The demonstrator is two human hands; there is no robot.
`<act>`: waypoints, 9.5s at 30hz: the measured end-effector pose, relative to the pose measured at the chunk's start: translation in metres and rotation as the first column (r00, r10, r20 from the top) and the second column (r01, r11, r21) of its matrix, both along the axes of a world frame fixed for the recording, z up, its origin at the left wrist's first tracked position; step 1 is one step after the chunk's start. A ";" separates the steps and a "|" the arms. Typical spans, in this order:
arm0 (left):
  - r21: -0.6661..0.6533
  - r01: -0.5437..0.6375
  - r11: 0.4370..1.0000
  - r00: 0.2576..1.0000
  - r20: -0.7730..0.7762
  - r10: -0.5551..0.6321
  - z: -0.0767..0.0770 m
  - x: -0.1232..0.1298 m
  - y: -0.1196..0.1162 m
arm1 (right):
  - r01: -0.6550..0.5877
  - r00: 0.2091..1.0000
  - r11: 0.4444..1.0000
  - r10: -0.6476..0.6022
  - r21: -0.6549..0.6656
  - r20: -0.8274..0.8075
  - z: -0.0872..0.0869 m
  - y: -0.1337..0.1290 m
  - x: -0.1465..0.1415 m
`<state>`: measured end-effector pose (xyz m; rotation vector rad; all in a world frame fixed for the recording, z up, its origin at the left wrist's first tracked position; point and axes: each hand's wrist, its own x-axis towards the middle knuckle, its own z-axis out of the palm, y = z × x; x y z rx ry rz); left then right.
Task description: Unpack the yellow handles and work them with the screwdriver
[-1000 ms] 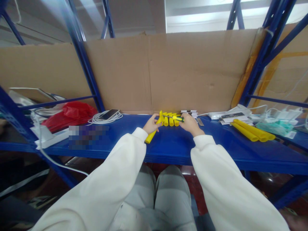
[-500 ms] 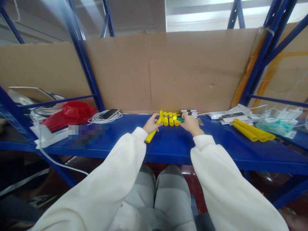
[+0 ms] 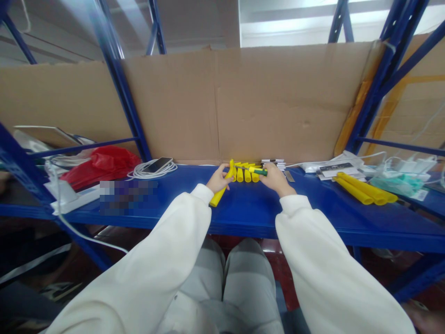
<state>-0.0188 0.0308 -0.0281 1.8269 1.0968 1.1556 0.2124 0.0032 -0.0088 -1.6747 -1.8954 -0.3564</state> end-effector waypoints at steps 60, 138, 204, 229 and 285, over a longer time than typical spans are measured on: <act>-0.036 -0.046 0.998 0.999 0.008 0.046 0.006 0.000 -0.008 | -0.041 0.999 0.999 0.041 -0.015 -0.007 -0.003 0.005 0.006; -0.025 -0.052 0.998 0.998 -0.024 0.052 0.009 -0.003 -0.010 | -0.136 0.987 0.991 0.134 -0.017 -0.093 -0.010 0.011 0.008; 0.003 -0.047 0.999 0.999 -0.020 0.047 0.005 -0.002 -0.006 | -0.111 0.993 0.993 0.110 -0.026 -0.040 -0.008 0.006 0.003; -0.009 -0.026 1.000 0.998 -0.052 0.025 0.008 -0.002 -0.009 | -0.055 0.994 0.985 0.039 -0.162 -0.098 -0.007 0.006 0.000; -0.003 -0.032 0.999 0.999 -0.018 0.032 0.006 -0.002 -0.008 | -0.022 0.996 0.997 0.015 -0.080 -0.084 -0.005 0.004 0.003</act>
